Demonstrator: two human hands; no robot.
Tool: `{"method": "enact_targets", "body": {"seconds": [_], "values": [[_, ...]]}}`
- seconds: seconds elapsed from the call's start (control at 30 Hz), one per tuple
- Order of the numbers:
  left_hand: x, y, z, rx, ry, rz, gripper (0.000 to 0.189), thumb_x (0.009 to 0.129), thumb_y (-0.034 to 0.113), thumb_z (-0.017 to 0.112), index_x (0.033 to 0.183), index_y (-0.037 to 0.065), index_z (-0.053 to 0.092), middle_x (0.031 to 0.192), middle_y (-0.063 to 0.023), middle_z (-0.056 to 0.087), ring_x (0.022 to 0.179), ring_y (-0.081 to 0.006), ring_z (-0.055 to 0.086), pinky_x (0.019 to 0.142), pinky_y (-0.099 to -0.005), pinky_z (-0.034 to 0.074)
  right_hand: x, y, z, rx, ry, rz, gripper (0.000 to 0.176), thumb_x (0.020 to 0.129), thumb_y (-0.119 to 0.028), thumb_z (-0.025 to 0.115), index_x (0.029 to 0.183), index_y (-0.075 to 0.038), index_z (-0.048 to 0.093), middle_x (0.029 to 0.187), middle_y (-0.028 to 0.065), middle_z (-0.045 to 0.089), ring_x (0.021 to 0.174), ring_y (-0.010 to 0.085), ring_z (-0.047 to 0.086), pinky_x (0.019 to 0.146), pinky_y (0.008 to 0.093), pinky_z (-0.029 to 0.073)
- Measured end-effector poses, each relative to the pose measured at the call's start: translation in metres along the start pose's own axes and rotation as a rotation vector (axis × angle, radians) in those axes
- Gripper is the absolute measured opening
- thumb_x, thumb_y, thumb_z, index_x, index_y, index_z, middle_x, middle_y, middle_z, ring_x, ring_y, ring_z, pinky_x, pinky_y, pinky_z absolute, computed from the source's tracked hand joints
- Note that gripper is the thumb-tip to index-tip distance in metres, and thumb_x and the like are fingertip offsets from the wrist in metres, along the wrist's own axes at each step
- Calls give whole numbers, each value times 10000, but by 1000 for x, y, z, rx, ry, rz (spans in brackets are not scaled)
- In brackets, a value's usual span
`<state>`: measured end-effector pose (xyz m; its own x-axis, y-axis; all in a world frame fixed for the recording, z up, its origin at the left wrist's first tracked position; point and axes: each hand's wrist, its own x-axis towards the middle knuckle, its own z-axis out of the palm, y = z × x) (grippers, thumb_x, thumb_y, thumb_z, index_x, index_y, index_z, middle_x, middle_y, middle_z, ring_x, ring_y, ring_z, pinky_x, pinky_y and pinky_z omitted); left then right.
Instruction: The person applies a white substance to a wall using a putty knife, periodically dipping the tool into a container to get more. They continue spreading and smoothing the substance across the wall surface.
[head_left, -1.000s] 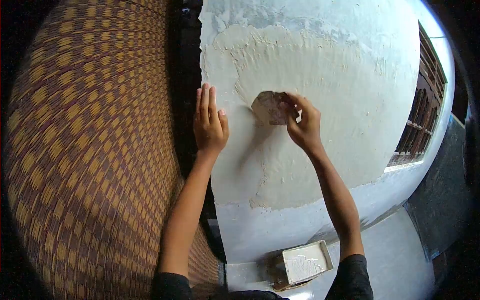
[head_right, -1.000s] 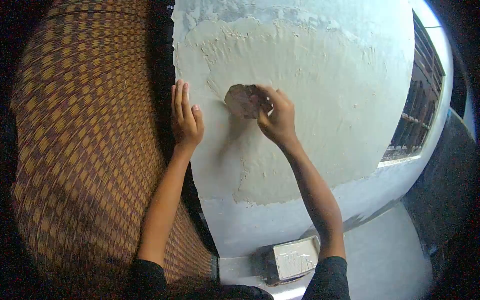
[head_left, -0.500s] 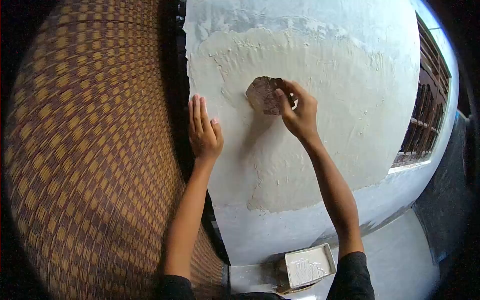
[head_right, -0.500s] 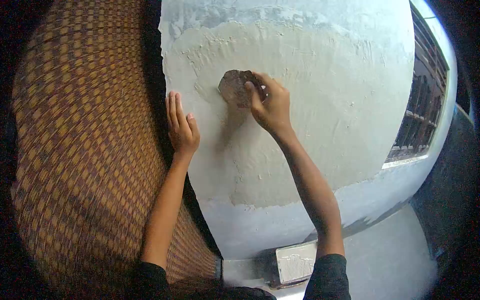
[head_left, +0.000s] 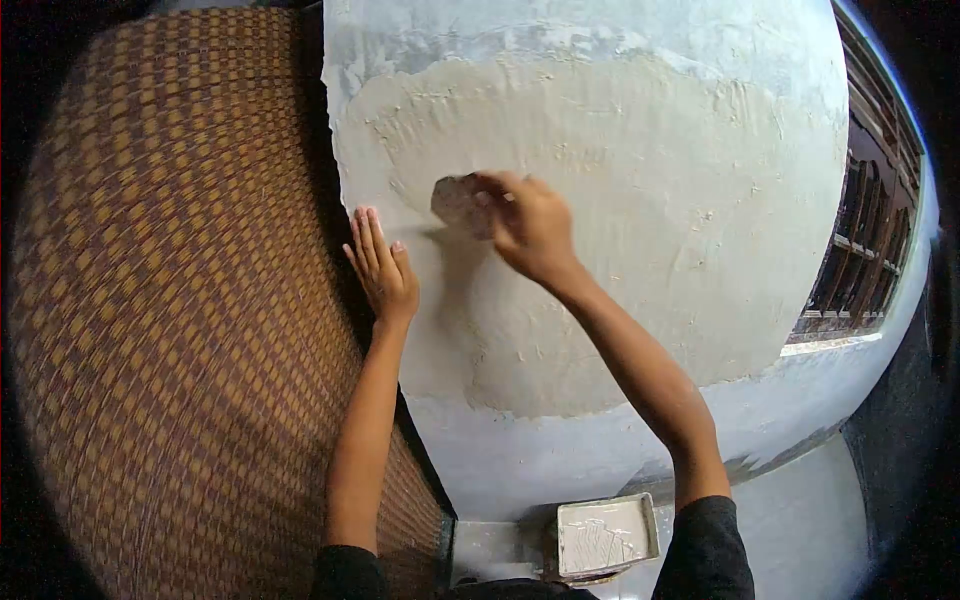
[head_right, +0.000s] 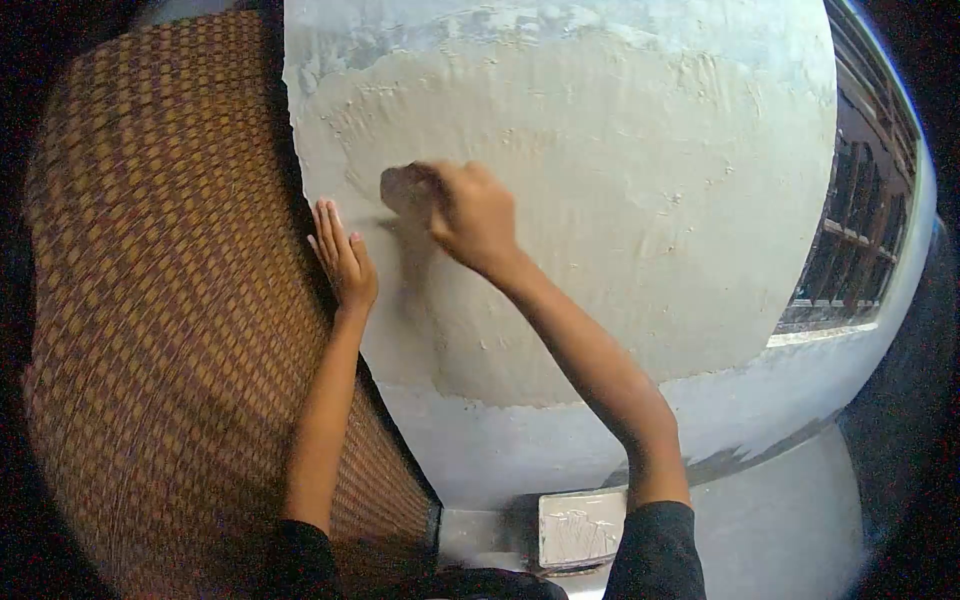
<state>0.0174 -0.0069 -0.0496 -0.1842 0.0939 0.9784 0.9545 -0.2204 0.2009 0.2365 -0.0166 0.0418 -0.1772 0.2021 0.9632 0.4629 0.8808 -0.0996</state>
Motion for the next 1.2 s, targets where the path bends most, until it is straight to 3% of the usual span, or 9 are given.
{"method": "enact_targets", "body": {"seconds": [0.1, 0.2, 0.33, 0.4, 0.47, 0.6, 0.73, 0.9, 1.2], "values": [[-10, 11, -10, -4, -69, -32, 567, 991, 224, 355, 1509, 38, 219, 1577, -146, 202, 1461, -314, 165, 1158, -545, 111, 11, 6, -13, -64, 28, -42, 279, 798, -100, 673, 1072, -154, 672, 845, 142, 663, 756, 314, 622, 682, 393, 509], [-26, 19, -19, 18, -140, -64, 575, 981, 180, 388, 1507, 26, 215, 1570, -164, 208, 1451, -340, 176, 1163, -525, 128, 38, 56, -51, -56, 378, 90, 229, 876, -244, 599, 1062, -141, 685, 852, 148, 674, 795, 339, 634, 710, 424, 506], [-52, 28, -30, -11, -221, 5, 571, 967, 139, 411, 1495, 10, 238, 1556, -189, 224, 1435, -355, 207, 1165, -459, 174, 43, 94, -135, -70, 682, 275, 282, 861, -212, 641, 1068, -24, 679, 903, 202, 701, 812, 318, 695, 716, 375, 535], [-64, 34, -33, -66, -294, -41, 567, 966, 144, 409, 1490, 2, 243, 1551, -198, 232, 1431, -355, 217, 1158, -451, 188, 36, 97, -162, -48, 786, 288, 276, 870, -173, 628, 1081, 0, 668, 916, 166, 710, 808, 276, 696, 730, 360, 528], [-79, 43, -37, -108, -310, -88, 557, 968, 154, 411, 1479, -8, 257, 1542, -204, 245, 1424, -356, 231, 1148, -441, 208, 24, 92, -177, 65, 804, 454, 275, 877, -181, 634, 1080, 1, 668, 917, 138, 706, 768, 225, 669, 719, 335, 514], [-102, 72, -50, -169, -377, -159, 517, 989, 199, 392, 1451, -14, 299, 1507, -220, 298, 1398, -364, 277, 1134, -448, 235, -13, 84, -174, 163, 664, 455, 306, 889, -210, 655, 1098, 14, 661, 918, 110, 697, 735, 159, 594, 699, 302, 482], [-119, 93, -57, -212, -427, -198, 512, 1000, 238, 396, 1443, -6, 316, 1474, -222, 348, 1373, -367, 311, 1130, -449, 250, -62, 82, -153, 301, 491, 407, 312, 889, -198, 662, 1120, 12, 656, 934, 112, 697, 792, 155, 620, 725, 293, 487], [-150, 118, -70, -261, -471, -310, 472, 995, 240, 418, 1415, 27, 382, 1439, -196, 404, 1352, -358, 346, 1127, -443, 267, -132, 75, -144, 241, 318, 522, 313, 889, -189, 666, 1124, 16, 652, 931, 99, 701, 831, 142, 635, 760, 274, 492], [-245, 158, -96, -294, -575, -413, 416, 989, 220, 445, 1349, 11, 451, 1352, -205, 478, 1291, -359, 416, 1091, -432, 323, -317, 104, -158, 453, 63, 897, 345, 913, -186, 666, 1173, 36, 617, 950, 58, 677, 832, 112, 615, 739, 261, 492]]}}
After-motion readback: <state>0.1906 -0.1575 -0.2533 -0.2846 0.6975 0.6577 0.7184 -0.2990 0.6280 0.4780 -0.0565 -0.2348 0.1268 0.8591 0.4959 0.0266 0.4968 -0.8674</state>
